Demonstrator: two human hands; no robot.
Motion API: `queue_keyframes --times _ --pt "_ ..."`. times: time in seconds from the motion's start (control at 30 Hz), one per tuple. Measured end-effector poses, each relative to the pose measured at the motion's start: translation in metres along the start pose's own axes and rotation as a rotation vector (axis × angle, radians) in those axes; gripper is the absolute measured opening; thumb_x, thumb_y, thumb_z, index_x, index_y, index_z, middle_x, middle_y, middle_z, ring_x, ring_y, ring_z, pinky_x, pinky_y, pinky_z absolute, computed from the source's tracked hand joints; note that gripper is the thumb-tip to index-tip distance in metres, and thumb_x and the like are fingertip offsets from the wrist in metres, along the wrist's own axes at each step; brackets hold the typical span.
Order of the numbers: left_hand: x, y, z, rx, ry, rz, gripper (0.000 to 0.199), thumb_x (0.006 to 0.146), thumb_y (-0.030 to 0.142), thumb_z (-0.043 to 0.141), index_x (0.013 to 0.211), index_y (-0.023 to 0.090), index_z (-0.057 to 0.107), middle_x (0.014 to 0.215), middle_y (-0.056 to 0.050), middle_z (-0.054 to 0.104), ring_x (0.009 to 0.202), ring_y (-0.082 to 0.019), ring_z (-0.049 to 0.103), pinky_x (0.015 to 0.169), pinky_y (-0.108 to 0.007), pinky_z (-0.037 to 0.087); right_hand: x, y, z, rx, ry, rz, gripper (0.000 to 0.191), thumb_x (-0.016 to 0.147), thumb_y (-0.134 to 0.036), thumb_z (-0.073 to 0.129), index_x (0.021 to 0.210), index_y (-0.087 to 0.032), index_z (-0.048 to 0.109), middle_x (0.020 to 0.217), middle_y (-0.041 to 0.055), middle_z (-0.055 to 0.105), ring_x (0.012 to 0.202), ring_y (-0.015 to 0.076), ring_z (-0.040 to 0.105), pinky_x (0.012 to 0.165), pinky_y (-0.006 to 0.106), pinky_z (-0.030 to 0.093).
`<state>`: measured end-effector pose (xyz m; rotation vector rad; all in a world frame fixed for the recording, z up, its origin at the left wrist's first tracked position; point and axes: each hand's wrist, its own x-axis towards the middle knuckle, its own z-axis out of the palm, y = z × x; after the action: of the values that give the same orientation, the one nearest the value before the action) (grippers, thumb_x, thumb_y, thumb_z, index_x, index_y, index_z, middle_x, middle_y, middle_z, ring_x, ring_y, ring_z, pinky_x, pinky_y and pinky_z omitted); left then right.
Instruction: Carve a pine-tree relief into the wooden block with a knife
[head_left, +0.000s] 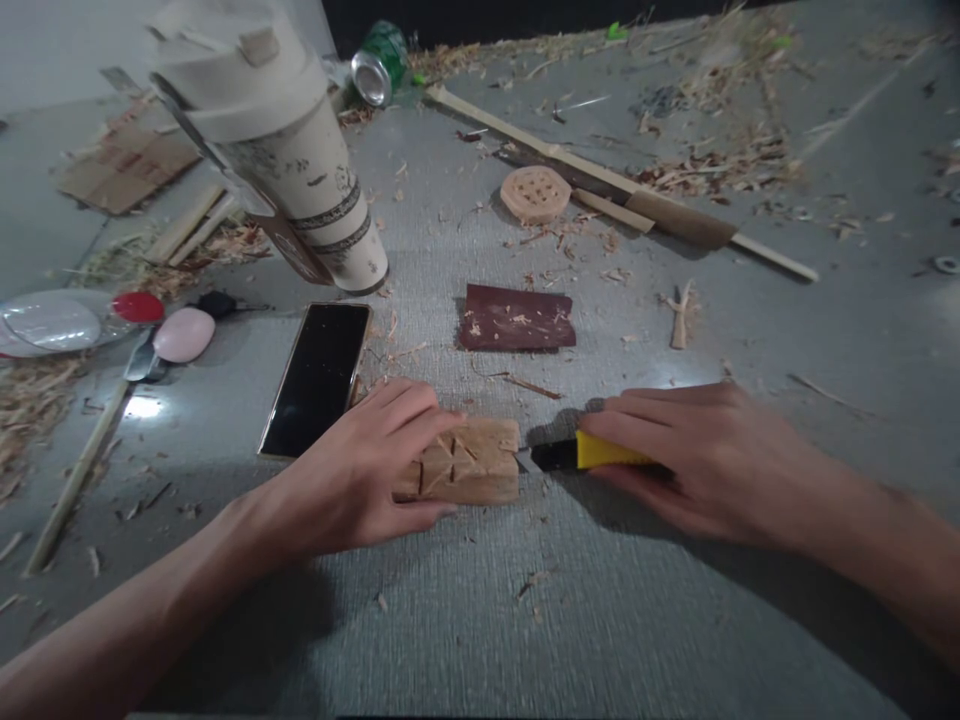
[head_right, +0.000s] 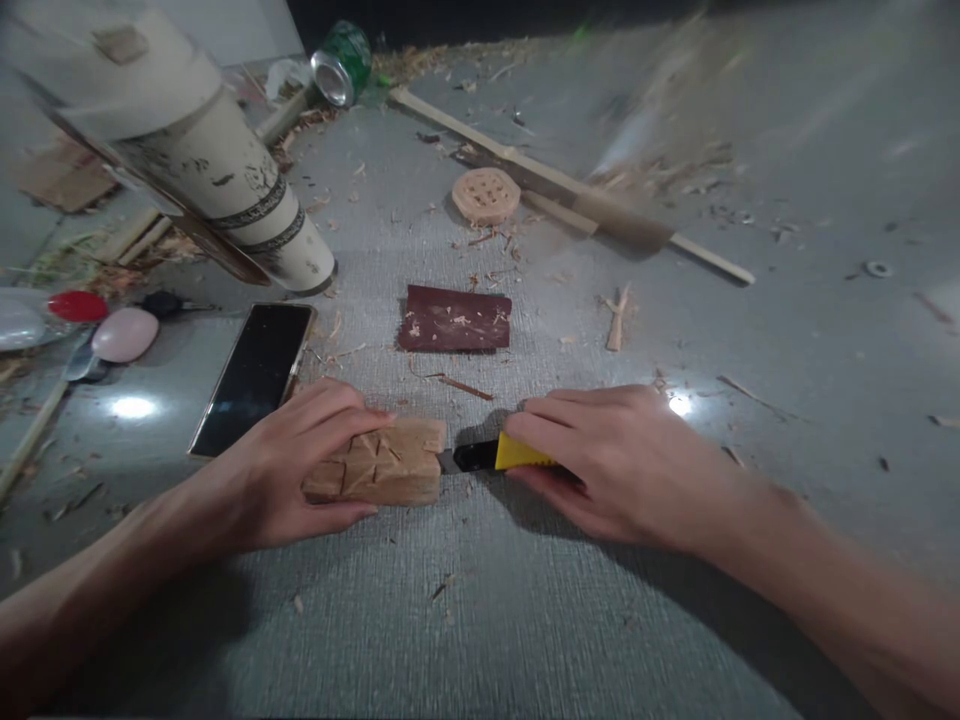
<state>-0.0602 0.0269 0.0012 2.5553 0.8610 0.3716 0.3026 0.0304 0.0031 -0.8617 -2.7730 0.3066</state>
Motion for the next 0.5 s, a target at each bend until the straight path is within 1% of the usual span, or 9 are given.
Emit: queue_keyframes --times 0.1,0.27,0.4,0.5 --pt "0.0009 -0.0018 -0.0021 -0.026 -0.015 0.013 0.054 0.098 0.031 0.088 0.143 0.014 0.062 0.126 -0.013 0.069 0.116 -0.031 0.068 0.103 -0.047 0.060 0.0011 -0.0026 0.0009 0.007 0.003 0.010 0.020 0.117 -0.029 0.051 0.106 -0.022 0.066 0.085 0.0006 0.069 0.065 0.0155 0.061 0.063 0.034 0.041" --pt "0.0017 -0.0043 -0.0037 -0.061 -0.045 0.024 0.052 0.101 0.034 0.086 0.141 0.013 0.062 0.125 -0.012 0.068 0.114 -0.031 0.067 0.102 -0.047 0.059 0.0033 -0.0068 0.0044 -0.007 0.023 0.032 0.021 0.118 -0.030 0.050 0.112 -0.020 0.068 0.087 0.0009 0.071 0.070 0.0177 0.066 0.065 0.035 0.043" --pt "0.0020 -0.0046 -0.0015 -0.055 -0.037 0.014 0.054 0.100 0.037 0.087 0.142 0.012 0.063 0.125 -0.014 0.069 0.115 -0.031 0.068 0.102 -0.048 0.059 0.0039 -0.0059 0.0044 -0.002 0.015 0.034 0.022 0.118 -0.031 0.049 0.111 -0.021 0.067 0.086 0.0009 0.071 0.069 0.0174 0.065 0.063 0.035 0.041" --pt "0.0015 -0.0046 0.0004 -0.050 -0.021 -0.003 0.052 0.099 0.037 0.088 0.138 0.013 0.065 0.123 -0.013 0.069 0.112 -0.031 0.068 0.100 -0.047 0.060 0.0038 -0.0029 0.0018 0.010 0.002 0.022 0.020 0.118 -0.032 0.050 0.114 -0.021 0.066 0.087 0.0004 0.071 0.067 0.0165 0.064 0.061 0.034 0.039"
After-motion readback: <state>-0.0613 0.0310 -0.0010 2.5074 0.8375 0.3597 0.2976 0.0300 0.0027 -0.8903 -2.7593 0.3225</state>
